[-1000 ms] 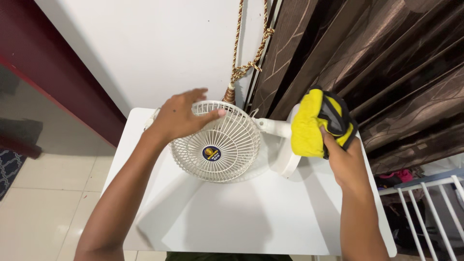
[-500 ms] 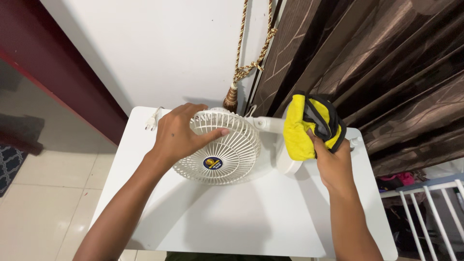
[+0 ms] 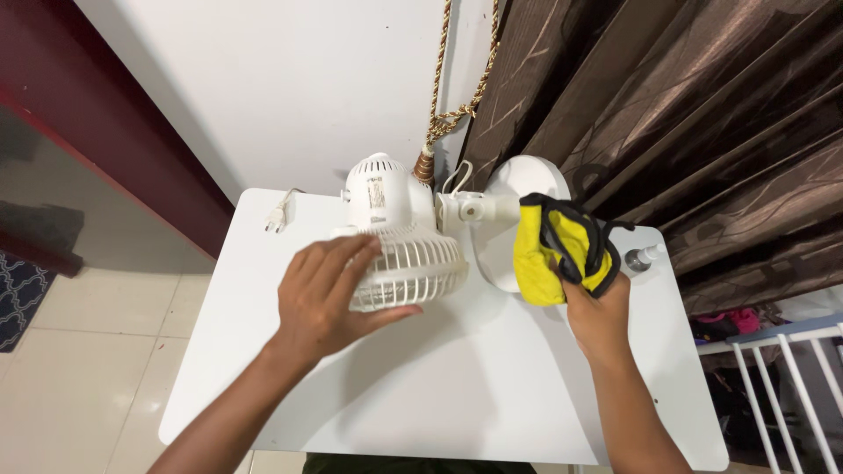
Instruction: The person cleans a small white fan using a cloth, wiping the motor housing, the base, and the front grille before cleaning the power cord.
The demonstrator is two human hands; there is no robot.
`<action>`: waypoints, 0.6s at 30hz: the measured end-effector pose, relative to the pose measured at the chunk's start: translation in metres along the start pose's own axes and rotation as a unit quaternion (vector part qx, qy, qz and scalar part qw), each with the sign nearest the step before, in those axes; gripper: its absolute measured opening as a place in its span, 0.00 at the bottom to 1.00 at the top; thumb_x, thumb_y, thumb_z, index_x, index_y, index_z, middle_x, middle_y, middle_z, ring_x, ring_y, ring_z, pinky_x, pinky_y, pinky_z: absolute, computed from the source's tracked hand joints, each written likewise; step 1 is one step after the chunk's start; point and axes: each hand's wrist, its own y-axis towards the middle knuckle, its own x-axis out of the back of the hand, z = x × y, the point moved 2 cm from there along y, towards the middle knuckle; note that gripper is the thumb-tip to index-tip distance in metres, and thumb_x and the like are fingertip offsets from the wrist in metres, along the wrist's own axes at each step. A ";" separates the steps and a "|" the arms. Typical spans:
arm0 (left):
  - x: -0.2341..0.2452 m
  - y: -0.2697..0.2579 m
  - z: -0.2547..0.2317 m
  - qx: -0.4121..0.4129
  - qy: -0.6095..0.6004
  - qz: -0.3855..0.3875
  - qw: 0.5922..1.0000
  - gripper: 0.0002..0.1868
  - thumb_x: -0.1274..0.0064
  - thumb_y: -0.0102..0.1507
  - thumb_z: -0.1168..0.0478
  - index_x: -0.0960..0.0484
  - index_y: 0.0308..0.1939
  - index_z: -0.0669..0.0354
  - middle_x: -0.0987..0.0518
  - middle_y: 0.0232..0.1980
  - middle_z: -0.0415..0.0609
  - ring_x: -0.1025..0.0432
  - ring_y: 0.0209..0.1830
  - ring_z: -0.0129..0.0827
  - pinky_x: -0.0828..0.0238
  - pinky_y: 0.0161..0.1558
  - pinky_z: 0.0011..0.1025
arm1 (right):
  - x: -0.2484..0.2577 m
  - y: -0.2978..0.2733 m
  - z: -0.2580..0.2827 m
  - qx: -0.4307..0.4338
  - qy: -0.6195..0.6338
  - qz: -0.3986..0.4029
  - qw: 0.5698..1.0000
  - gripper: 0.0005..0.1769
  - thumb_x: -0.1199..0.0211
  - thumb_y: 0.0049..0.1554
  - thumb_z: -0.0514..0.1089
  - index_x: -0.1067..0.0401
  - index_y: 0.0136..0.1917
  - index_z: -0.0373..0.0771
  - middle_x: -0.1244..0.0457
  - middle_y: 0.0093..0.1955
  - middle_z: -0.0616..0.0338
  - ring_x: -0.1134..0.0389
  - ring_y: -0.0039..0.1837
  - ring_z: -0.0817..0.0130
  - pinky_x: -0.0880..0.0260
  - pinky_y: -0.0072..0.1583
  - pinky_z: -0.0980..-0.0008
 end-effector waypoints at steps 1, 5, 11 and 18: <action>0.002 -0.001 -0.003 0.000 0.001 -0.001 1.000 0.42 0.26 0.49 0.36 0.18 0.49 0.68 0.17 0.49 0.56 0.22 0.46 0.41 0.26 0.45 0.37 | 0.000 -0.003 -0.005 -0.001 -0.001 -0.010 1.000 0.13 0.37 0.61 0.32 0.28 0.60 0.29 0.31 0.55 0.57 0.30 0.57 0.75 0.29 0.59 0.74; 0.012 -0.005 -0.009 -0.001 -0.022 0.030 0.999 0.39 0.25 0.49 0.42 0.20 0.52 0.67 0.20 0.54 0.54 0.24 0.51 0.45 0.26 0.49 0.39 | 0.007 -0.010 -0.022 -0.002 -0.001 -0.019 1.000 0.12 0.36 0.62 0.32 0.27 0.59 0.29 0.31 0.55 0.58 0.31 0.56 0.76 0.29 0.57 0.75; 0.018 -0.011 -0.012 0.049 -0.065 0.077 0.994 0.40 0.25 0.48 0.47 0.24 0.57 0.65 0.24 0.57 0.58 0.26 0.53 0.47 0.26 0.48 0.41 | 0.013 -0.019 -0.036 0.029 -0.043 -0.033 0.998 0.13 0.37 0.61 0.33 0.28 0.59 0.30 0.31 0.53 0.61 0.31 0.53 0.78 0.30 0.54 0.77; 0.016 -0.029 -0.007 0.087 -0.076 0.084 0.990 0.45 0.25 0.45 0.55 0.27 0.61 0.68 0.27 0.62 0.59 0.29 0.60 0.52 0.30 0.59 0.47 | 0.007 -0.026 -0.028 -0.031 -0.051 -0.047 0.997 0.12 0.37 0.63 0.34 0.27 0.60 0.30 0.31 0.52 0.57 0.34 0.50 0.75 0.33 0.52 0.73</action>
